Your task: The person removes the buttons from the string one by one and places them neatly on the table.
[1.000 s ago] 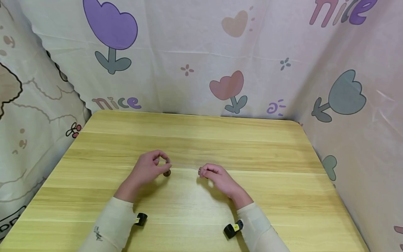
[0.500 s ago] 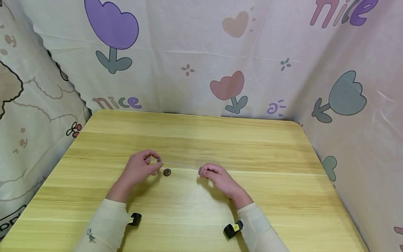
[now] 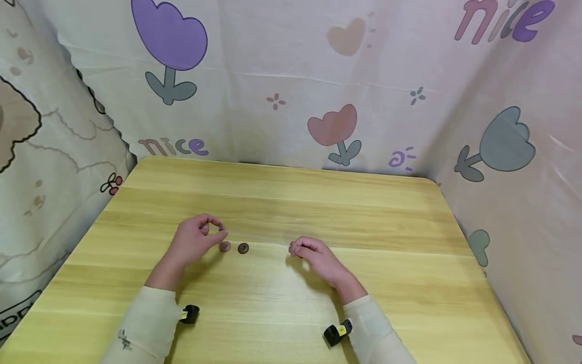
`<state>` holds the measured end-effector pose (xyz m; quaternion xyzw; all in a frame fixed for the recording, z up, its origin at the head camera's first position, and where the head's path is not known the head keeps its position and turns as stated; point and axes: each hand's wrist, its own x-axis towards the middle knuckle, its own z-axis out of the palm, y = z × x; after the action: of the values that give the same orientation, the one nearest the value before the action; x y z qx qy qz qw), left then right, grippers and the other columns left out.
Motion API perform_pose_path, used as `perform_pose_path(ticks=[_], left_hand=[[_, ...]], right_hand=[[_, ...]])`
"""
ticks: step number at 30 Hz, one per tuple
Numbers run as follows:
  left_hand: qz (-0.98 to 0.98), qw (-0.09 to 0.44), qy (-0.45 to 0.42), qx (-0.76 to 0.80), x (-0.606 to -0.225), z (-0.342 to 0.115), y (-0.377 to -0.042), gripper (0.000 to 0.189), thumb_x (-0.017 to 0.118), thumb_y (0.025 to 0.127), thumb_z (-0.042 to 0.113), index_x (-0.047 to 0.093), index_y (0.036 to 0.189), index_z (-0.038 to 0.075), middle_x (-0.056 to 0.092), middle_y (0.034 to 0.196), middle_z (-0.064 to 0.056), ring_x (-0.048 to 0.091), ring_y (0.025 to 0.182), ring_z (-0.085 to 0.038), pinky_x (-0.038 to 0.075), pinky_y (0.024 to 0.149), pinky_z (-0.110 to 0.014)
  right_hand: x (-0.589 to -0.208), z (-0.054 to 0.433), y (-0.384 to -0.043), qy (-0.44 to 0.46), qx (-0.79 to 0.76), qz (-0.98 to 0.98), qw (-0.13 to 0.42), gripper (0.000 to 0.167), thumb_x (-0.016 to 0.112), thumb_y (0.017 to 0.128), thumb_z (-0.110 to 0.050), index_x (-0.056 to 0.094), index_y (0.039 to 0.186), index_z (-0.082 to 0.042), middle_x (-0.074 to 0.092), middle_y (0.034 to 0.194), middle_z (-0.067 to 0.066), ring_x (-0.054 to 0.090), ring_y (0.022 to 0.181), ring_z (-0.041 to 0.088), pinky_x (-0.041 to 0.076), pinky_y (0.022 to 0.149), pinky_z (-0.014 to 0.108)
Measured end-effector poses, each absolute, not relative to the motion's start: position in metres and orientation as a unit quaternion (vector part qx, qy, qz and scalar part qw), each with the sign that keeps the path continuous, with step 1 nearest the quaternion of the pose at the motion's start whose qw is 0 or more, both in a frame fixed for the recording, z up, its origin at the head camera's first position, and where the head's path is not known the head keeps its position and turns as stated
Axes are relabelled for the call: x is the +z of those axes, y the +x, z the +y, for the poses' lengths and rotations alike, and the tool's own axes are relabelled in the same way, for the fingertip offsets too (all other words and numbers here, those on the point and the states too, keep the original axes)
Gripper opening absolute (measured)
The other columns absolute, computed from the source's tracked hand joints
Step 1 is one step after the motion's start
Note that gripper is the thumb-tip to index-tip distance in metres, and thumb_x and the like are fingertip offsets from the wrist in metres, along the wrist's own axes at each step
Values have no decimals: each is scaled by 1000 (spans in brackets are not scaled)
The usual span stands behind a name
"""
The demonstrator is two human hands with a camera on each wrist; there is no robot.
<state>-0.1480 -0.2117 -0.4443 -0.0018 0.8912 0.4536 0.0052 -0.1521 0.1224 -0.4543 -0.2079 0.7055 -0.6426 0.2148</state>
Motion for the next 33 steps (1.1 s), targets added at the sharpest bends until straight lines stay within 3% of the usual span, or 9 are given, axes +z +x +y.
perform_pose_path(ticks=[8,15,24,33], left_hand=[[897,-6,-5,441,-444,-216,-149,22,73,92,25,66,104,9,35,65,0,34,54,-16,33,49,-31],[907,-36,-20,419,-446,-225,-150,29,71,93,34,66,107,9,36,64,-1,33,53,-17,34,55,-33],[905,-65,-52,417,-449,-237,-147,33,71,93,37,67,107,7,37,65,-2,34,53,-17,32,53,-33],[898,-66,-60,430,-450,-243,-147,29,69,95,31,66,108,5,36,64,-1,34,50,-15,33,53,-32]], right_hand=[[-456,123,-151,-201,-654,699,210,21,46,103,0,56,99,18,56,115,34,54,113,26,36,104,43],[-455,125,-152,-202,-655,696,212,22,44,103,0,56,100,19,55,116,36,54,115,26,36,105,43],[-453,124,-153,-203,-650,699,217,22,45,104,-1,57,100,17,56,116,35,54,115,25,37,104,42],[-455,124,-153,-201,-651,700,214,22,45,103,0,56,100,18,56,115,34,54,115,26,37,104,43]])
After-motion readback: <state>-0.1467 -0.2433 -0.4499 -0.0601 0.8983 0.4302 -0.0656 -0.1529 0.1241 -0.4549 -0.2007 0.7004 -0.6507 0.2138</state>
